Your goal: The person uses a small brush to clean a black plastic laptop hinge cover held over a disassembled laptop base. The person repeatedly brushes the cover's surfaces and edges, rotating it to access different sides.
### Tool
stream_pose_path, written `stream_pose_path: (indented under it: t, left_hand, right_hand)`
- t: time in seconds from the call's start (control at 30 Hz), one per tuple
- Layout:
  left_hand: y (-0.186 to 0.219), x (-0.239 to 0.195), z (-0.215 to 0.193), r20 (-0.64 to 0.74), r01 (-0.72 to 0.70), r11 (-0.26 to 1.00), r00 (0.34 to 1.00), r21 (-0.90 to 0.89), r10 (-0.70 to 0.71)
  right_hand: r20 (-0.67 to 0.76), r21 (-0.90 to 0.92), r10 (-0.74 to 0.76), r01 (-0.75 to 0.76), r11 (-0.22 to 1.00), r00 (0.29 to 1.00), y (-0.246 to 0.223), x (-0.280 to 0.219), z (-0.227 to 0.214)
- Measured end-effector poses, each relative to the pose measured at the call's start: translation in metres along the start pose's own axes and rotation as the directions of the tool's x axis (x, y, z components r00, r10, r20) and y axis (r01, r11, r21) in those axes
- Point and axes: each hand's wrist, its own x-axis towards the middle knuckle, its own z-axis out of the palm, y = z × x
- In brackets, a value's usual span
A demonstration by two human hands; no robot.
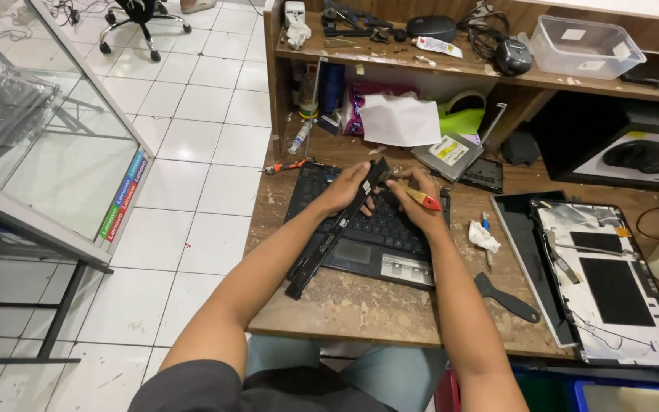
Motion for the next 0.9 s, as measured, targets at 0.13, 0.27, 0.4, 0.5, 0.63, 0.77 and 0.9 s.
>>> stream_pose_path:
  t: [0.13, 0.27, 0.4, 0.5, 0.63, 0.77, 0.9]
  left_hand:
    - [0.009, -0.011, 0.006, -0.029, -0.041, 0.999, 0.999, 0.002, 0.041]
    - [0.018, -0.020, 0.013, -0.054, -0.076, 0.995, 0.995, 0.068, 0.080]
    - [-0.047, 0.045, -0.032, -0.057, -0.164, 0.970, 0.983, 0.181, 0.177]
    - [0.025, -0.033, 0.008, -0.064, -0.196, 0.903, 0.969, 0.383, 0.238]
    - [0.026, -0.031, 0.001, -0.028, -0.153, 0.900, 0.983, 0.409, 0.180]
    - [0.031, -0.042, 0.002, -0.015, -0.154, 0.914, 0.985, 0.375, 0.172]
    - [0.016, -0.028, 0.004, -0.003, -0.094, 0.995, 0.996, 0.034, 0.095]
  right_hand:
    - [-0.013, 0.003, 0.004, -0.004, 1.000, 1.000, -0.022, -0.005, 0.007]
    - [0.070, 0.089, 0.079, -0.085, 0.992, 0.994, -0.035, -0.008, 0.010]
    - [0.203, 0.164, 0.173, -0.207, 0.964, 0.964, -0.046, -0.013, 0.013]
    - [0.281, 0.168, 0.179, -0.232, 0.958, 0.943, -0.079, -0.015, 0.011]
    - [0.315, 0.211, 0.152, -0.225, 0.951, 0.937, -0.076, -0.012, 0.009]
    - [0.295, 0.211, 0.152, -0.219, 0.953, 0.943, -0.076, -0.013, 0.013]
    - [0.160, 0.112, 0.106, -0.124, 0.986, 0.981, -0.074, -0.006, 0.009]
